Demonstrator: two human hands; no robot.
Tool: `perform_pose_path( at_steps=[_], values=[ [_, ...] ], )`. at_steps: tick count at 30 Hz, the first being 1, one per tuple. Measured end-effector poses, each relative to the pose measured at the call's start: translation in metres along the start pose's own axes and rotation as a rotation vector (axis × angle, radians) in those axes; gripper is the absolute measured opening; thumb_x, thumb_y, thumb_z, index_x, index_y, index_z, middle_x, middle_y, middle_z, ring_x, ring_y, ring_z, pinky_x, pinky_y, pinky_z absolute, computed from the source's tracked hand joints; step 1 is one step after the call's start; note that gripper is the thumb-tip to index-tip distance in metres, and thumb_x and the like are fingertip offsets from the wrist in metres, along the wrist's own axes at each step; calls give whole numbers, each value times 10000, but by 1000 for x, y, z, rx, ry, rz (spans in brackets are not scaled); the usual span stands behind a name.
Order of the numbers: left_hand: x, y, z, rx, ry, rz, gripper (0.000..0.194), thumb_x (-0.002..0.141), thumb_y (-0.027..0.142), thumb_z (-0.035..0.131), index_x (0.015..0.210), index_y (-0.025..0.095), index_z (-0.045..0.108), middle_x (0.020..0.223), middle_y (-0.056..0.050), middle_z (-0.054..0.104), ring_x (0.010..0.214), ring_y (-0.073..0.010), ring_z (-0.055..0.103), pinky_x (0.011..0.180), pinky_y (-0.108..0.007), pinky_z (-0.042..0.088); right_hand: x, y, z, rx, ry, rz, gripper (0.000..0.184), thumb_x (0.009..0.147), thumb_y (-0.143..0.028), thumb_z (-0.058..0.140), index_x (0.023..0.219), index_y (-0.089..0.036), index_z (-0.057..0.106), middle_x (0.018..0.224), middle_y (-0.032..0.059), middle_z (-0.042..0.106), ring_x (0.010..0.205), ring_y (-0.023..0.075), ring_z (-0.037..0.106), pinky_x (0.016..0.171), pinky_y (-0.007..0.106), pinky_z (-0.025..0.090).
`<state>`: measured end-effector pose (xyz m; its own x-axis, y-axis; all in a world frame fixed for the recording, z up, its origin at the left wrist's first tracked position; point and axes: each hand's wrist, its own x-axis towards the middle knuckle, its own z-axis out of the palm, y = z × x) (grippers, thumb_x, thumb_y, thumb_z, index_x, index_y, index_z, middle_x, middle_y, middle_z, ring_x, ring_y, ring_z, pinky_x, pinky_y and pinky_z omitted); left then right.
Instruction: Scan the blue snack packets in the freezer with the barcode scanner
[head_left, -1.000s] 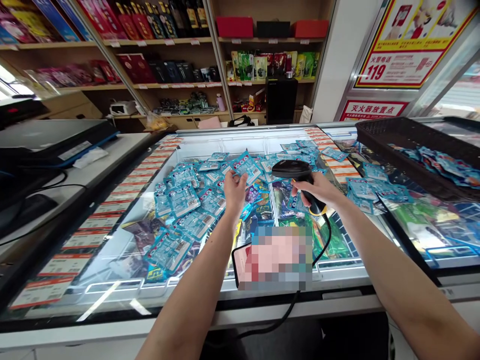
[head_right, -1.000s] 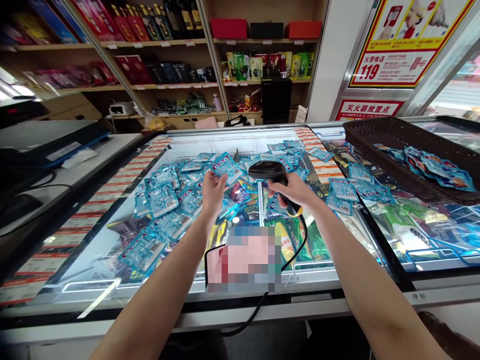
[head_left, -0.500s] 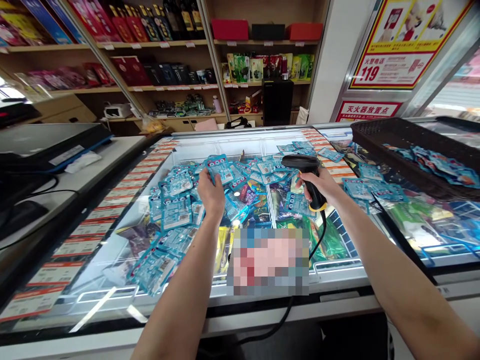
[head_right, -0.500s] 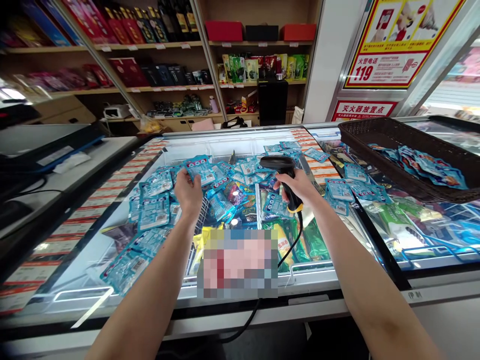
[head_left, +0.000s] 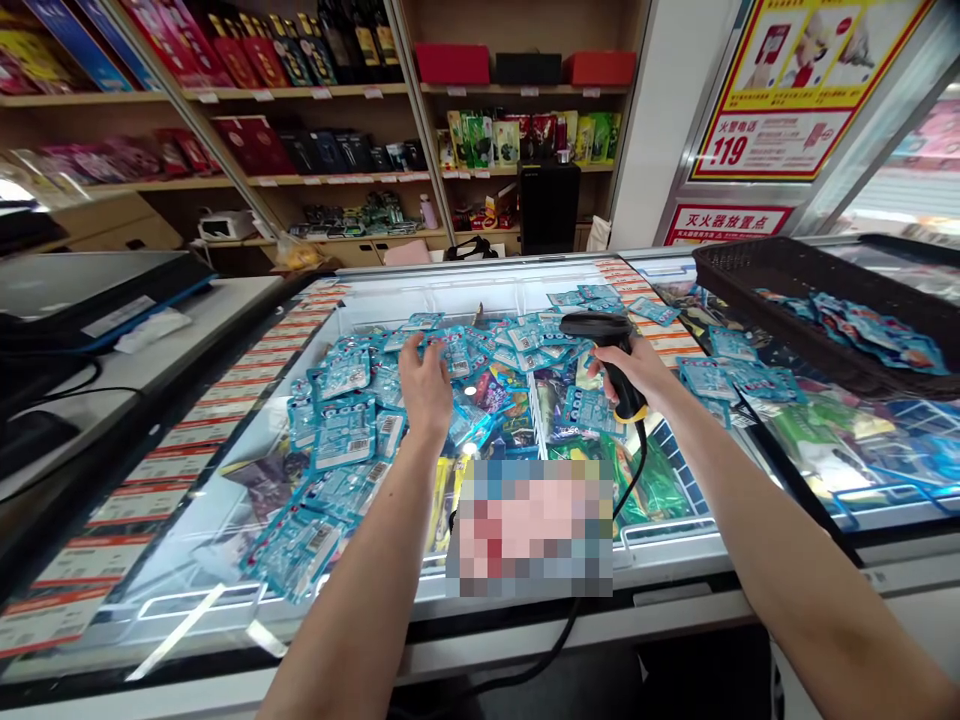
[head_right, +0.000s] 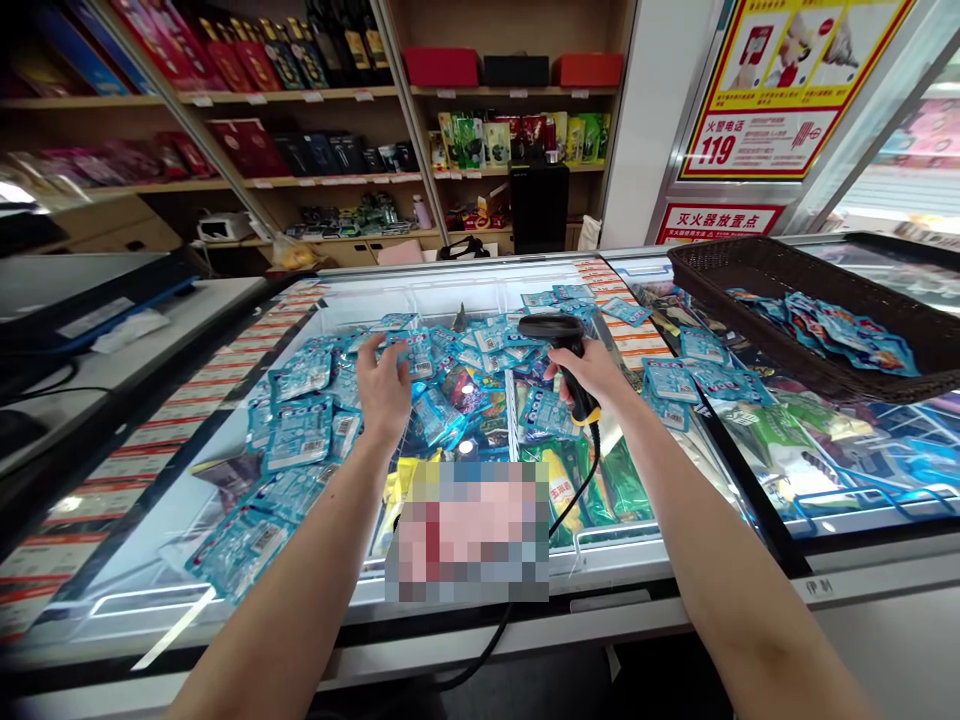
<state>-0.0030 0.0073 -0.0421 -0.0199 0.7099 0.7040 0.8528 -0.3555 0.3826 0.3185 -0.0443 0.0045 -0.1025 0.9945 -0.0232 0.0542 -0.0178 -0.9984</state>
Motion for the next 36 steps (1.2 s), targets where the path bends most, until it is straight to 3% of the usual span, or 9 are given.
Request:
perform_pose_path(
  at_steps=[5,11,13,17,20,25,30,33,36],
  values=[
    [-2,3,2,76,-83,38,295,866,193,419,1051,220,646,1163,-102,589,1133,-276,483,1047,-484,269,2,0,-3,-9,42,16,270,734,-408,637,842,-180,543,761,79,697,385,123,541,332,255,431],
    [-1,16,0,12,-114,108,334,864,341,508,1157,211,602,1266,-122,547,1202,-286,454,1062,-489,252,4,3,-7,-29,16,13,263,742,-413,634,838,-181,554,778,81,690,390,130,550,337,269,439],
    [0,23,0,-116,-203,196,323,874,348,506,1150,214,607,1222,-104,585,1176,-254,492,1038,-451,317,4,2,-8,-34,12,16,255,743,-411,635,824,-183,555,774,81,689,385,130,546,335,273,438],
    [0,48,2,-372,-510,346,292,901,337,478,1150,263,613,1168,-54,636,1110,-187,562,984,-392,415,4,0,-9,-42,30,26,246,739,-408,636,800,-183,558,756,84,694,386,129,547,323,261,423],
    [-2,72,2,-448,-683,383,295,913,357,457,1160,307,610,1240,-22,611,1189,-178,523,1017,-408,405,4,0,-10,-33,45,19,237,739,-401,632,816,-186,566,743,81,700,388,132,549,327,259,425],
    [-4,106,13,-529,-846,511,318,914,389,457,1182,301,605,1283,-17,590,1250,-163,477,1066,-389,362,3,-1,-9,-54,26,6,240,743,-419,617,736,-182,576,643,67,677,373,134,534,338,260,419],
    [-4,129,32,-476,-906,590,288,915,416,447,975,226,654,1154,-60,647,1125,-194,563,946,-356,430,2,-2,-9,-107,-8,9,287,769,-451,574,701,-173,602,439,29,576,361,141,516,356,249,409],
    [-2,134,38,-366,-872,644,308,837,468,562,940,184,620,977,-80,663,950,-212,603,851,-347,439,2,-1,-10,-119,-1,9,294,767,-456,578,704,-171,612,446,36,586,360,143,518,357,250,408],
    [0,129,38,-297,-827,653,356,792,479,616,991,185,593,987,-85,635,956,-224,574,842,-349,428,3,1,-10,-102,28,-7,275,759,-448,593,725,-176,613,520,52,629,379,149,537,355,255,413]
  ],
)
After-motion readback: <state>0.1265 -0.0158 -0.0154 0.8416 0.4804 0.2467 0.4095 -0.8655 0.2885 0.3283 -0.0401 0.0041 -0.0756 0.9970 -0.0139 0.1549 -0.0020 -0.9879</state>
